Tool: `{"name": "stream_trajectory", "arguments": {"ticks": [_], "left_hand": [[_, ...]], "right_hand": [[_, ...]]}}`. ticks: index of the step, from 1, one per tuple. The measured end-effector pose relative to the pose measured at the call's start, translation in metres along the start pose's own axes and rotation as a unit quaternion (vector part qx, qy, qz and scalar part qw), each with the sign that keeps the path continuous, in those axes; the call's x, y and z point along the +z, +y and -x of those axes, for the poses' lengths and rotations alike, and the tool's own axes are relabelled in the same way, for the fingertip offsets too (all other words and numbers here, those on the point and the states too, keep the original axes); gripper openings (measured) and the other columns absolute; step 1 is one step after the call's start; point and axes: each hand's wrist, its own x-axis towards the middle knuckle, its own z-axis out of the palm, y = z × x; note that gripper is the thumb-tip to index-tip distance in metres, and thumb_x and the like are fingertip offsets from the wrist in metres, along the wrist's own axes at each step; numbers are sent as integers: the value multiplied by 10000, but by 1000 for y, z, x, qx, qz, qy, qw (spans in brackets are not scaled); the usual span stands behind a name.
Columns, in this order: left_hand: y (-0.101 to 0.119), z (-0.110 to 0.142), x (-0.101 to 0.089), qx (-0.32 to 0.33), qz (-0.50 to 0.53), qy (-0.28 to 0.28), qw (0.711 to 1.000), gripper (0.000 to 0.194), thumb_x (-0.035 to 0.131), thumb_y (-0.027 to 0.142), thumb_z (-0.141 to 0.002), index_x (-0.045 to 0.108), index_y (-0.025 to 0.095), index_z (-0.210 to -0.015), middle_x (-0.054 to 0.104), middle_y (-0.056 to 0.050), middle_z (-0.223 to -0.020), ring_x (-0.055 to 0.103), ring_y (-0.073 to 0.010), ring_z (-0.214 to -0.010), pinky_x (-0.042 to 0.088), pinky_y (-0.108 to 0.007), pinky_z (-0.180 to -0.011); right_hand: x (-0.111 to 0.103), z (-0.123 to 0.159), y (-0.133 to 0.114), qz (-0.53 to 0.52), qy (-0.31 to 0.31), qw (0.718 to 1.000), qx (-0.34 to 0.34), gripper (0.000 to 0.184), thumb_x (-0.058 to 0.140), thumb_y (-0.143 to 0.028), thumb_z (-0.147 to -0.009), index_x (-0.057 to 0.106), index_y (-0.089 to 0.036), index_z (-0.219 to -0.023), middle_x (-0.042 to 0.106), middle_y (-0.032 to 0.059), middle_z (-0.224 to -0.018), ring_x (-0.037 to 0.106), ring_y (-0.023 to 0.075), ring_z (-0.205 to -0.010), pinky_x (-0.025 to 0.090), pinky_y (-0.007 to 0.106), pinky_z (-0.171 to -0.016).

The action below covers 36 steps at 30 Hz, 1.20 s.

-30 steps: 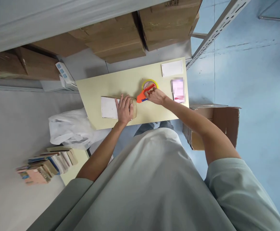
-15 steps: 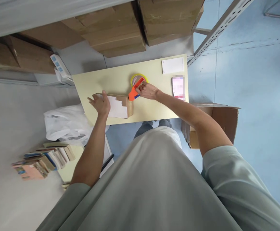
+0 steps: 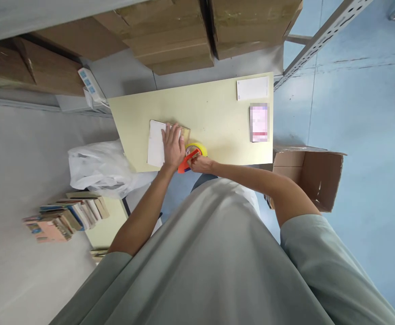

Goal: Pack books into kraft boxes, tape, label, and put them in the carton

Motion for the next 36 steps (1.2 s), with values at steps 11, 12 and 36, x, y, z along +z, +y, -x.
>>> {"name": "stream_trajectory", "arguments": {"ticks": [11, 12, 36], "left_hand": [[-4, 10, 4, 45, 8, -48, 998, 572, 267, 399, -1161, 560, 185, -1603, 528, -154, -1731, 198, -282, -1755, 65, -627, -1453], [-3, 10, 4, 47, 10, -49, 998, 563, 279, 376, -1154, 554, 188, -1608, 522, -149, -1736, 191, -278, -1758, 58, -628, -1455], [7, 17, -3, -63, 12, 19, 998, 700, 238, 539, -1166, 431, 149, -1714, 382, -174, -1817, 133, -308, -1768, 63, -623, -1447]], "right_hand": [[-3, 45, 66, -39, -58, 982, 176, 497, 326, -1, -1021, 521, 93, -1468, 808, 307, -1031, 794, 338, -903, 497, 496, -911], [-3, 53, 86, -28, -51, 976, 211, 502, 306, -25, -1041, 486, 97, -1493, 803, 314, -1050, 789, 346, -922, 484, 501, -924], [-1, 32, 61, -20, -9, 991, 129, 546, 244, 35, -1012, 495, 95, -1493, 795, 275, -1057, 772, 338, -930, 495, 473, -863]]}}
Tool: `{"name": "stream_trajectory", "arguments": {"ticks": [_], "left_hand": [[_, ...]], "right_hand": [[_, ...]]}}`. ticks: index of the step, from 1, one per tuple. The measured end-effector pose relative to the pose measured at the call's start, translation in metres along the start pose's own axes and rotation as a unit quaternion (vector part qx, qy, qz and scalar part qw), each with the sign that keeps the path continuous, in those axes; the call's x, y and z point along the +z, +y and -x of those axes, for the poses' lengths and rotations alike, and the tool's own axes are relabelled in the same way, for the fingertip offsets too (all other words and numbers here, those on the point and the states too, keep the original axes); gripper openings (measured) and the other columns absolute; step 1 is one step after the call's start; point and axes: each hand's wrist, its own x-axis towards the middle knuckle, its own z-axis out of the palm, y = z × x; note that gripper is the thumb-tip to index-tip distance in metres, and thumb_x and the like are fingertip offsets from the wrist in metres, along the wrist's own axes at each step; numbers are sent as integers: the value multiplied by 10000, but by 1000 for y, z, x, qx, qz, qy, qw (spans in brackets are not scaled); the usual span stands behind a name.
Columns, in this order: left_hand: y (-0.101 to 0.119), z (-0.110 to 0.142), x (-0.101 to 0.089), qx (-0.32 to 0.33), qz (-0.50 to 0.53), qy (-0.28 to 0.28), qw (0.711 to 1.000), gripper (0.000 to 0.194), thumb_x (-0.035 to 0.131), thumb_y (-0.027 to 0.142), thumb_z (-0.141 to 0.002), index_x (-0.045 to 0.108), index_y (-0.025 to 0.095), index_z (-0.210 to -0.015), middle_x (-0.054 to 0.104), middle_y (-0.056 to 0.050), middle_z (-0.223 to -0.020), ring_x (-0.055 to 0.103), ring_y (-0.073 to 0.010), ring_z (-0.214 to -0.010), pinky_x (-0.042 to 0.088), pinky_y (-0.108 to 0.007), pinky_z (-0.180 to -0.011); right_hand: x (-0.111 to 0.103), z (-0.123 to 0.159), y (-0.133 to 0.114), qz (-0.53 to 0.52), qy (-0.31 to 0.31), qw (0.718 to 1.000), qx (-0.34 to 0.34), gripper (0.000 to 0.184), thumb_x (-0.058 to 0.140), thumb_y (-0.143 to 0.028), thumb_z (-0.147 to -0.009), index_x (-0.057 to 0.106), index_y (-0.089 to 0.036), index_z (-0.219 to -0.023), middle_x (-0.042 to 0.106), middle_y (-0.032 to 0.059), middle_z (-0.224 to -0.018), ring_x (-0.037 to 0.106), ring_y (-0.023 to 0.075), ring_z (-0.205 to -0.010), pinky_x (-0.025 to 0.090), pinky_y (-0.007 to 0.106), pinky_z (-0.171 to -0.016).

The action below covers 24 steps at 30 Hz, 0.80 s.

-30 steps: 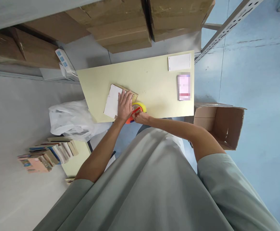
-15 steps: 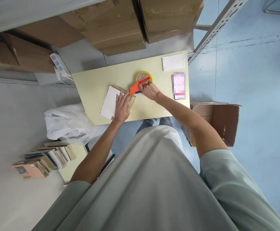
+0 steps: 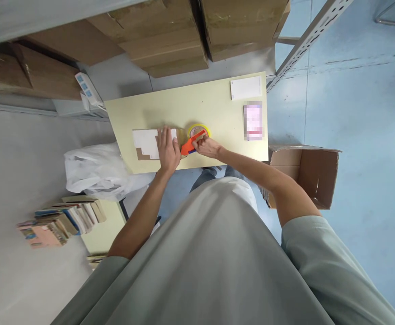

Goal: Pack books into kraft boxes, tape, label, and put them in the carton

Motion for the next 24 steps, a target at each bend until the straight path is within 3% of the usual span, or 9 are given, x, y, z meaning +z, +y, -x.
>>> {"name": "stream_trajectory", "arguments": {"ticks": [5, 8, 11, 14, 18, 24], "left_hand": [[3, 30, 7, 74, -4, -38, 996, 660, 204, 489, -1177, 532, 149, -1637, 496, -183, -1749, 227, -287, -1749, 88, -614, -1449], [-4, 37, 10, 88, -20, -37, 995, 659, 208, 497, -1177, 572, 141, -1596, 536, -207, -1713, 253, -296, -1740, 99, -615, -1446], [-10, 36, 12, 93, -22, -37, 995, 646, 225, 501, -1174, 589, 143, -1571, 564, -222, -1684, 269, -303, -1735, 103, -633, -1442], [-11, 35, 14, 91, -21, -38, 995, 641, 227, 508, -1174, 585, 154, -1570, 570, -220, -1679, 268, -304, -1735, 106, -642, -1440], [-9, 36, 13, 89, -23, -33, 995, 666, 206, 535, -1173, 588, 154, -1564, 571, -220, -1676, 271, -305, -1734, 108, -629, -1443], [-7, 37, 12, 90, -21, -32, 995, 688, 186, 539, -1169, 583, 146, -1570, 571, -222, -1675, 262, -299, -1738, 103, -620, -1444]], "right_hand": [[3, 0, -48, -32, -27, 998, -38, 554, 204, 78, -990, 583, 89, -1395, 793, 273, -999, 776, 319, -848, 493, 431, -764], [4, 5, -56, -50, -32, 998, -20, 505, 250, 60, -1001, 583, 72, -1381, 795, 268, -1004, 787, 311, -865, 506, 425, -792], [4, 20, -31, -42, -45, 998, 1, 472, 295, 33, -1013, 537, 59, -1417, 800, 282, -1046, 802, 317, -924, 510, 440, -857], [5, 42, 17, 6, -73, 996, 47, 514, 280, 13, -1014, 444, 93, -1495, 787, 329, -1088, 802, 357, -976, 478, 464, -864], [4, 56, 66, 25, -61, 996, 63, 518, 297, -62, -1065, 384, 90, -1553, 788, 307, -1088, 791, 358, -977, 444, 450, -877], [-10, 29, 65, 12, -47, 996, 81, 502, 311, -225, -1136, 436, 70, -1522, 800, 287, -1115, 782, 358, -1005, 465, 442, -924]]}}
